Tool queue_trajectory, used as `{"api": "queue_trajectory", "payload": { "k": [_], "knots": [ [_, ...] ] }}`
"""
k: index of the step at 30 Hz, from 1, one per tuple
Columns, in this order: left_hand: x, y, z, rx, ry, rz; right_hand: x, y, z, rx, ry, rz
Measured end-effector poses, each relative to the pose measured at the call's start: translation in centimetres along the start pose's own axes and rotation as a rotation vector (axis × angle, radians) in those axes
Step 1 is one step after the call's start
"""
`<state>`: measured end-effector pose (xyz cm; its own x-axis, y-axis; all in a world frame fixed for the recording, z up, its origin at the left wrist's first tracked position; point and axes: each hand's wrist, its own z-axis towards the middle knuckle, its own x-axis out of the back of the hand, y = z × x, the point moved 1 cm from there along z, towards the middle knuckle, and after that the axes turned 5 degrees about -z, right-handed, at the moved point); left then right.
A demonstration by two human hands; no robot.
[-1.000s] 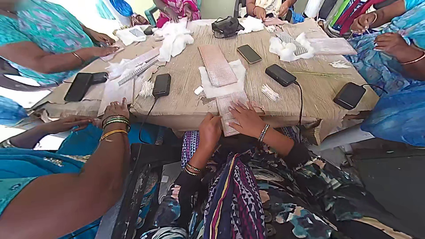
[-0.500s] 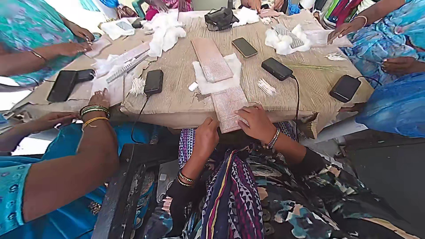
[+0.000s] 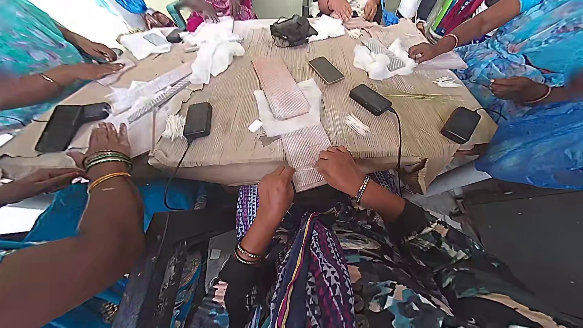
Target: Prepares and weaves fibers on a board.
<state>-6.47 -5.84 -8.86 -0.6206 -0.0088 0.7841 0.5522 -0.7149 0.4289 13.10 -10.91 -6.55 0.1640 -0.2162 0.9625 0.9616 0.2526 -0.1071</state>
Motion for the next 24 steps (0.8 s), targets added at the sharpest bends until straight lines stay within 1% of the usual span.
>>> {"api": "queue_trajectory", "payload": {
  "k": [2, 4, 6, 7, 9, 11, 13, 16, 17, 19, 21, 24],
  "knots": [
    [-0.1, -0.2, 0.0, -0.003, 0.005, 0.003, 0.0, 0.2, 0.2, 0.022, 0.036, 0.002],
    [-0.2, -0.6, 0.0, 0.005, 0.015, 0.009, 0.6, 0.9, 0.3, -0.01, 0.015, -0.019],
    [0.2, -1.3, 0.2, 0.041, 0.032, 0.013, 1.5, 3.2, 0.6, -0.114, 0.01, -0.048],
    [0.6, -1.7, 0.2, 0.076, 0.034, 0.003, 1.8, 5.0, 0.9, -0.179, 0.042, -0.063],
    [1.3, -2.7, 0.3, 0.164, 0.012, -0.037, 2.7, 9.0, 1.5, -0.343, 0.085, -0.077],
    [1.6, -3.5, 0.3, 0.257, -0.017, -0.097, 3.2, 11.5, 2.1, -0.477, 0.088, -0.103],
    [1.6, -4.3, 0.3, 0.336, -0.029, -0.179, 3.1, 12.0, 2.5, -0.529, 0.087, -0.136],
    [1.2, -5.3, 0.1, 0.431, -0.04, -0.332, 2.9, 12.4, 3.4, -0.63, -0.049, -0.161],
    [1.1, -5.7, 0.0, 0.461, -0.035, -0.392, 3.0, 12.3, 3.6, -0.634, -0.036, -0.15],
    [1.0, -6.5, -0.2, 0.508, -0.002, -0.497, 3.3, 11.4, 4.3, -0.565, 0.075, -0.129],
    [1.0, -7.0, -0.3, 0.542, 0.032, -0.574, 3.3, 9.4, 5.4, -0.414, 0.172, -0.08],
    [1.1, -7.0, 0.1, 0.562, 0.068, -0.643, 1.9, 6.6, 8.5, -0.176, 0.186, 0.017]
  ]
}}
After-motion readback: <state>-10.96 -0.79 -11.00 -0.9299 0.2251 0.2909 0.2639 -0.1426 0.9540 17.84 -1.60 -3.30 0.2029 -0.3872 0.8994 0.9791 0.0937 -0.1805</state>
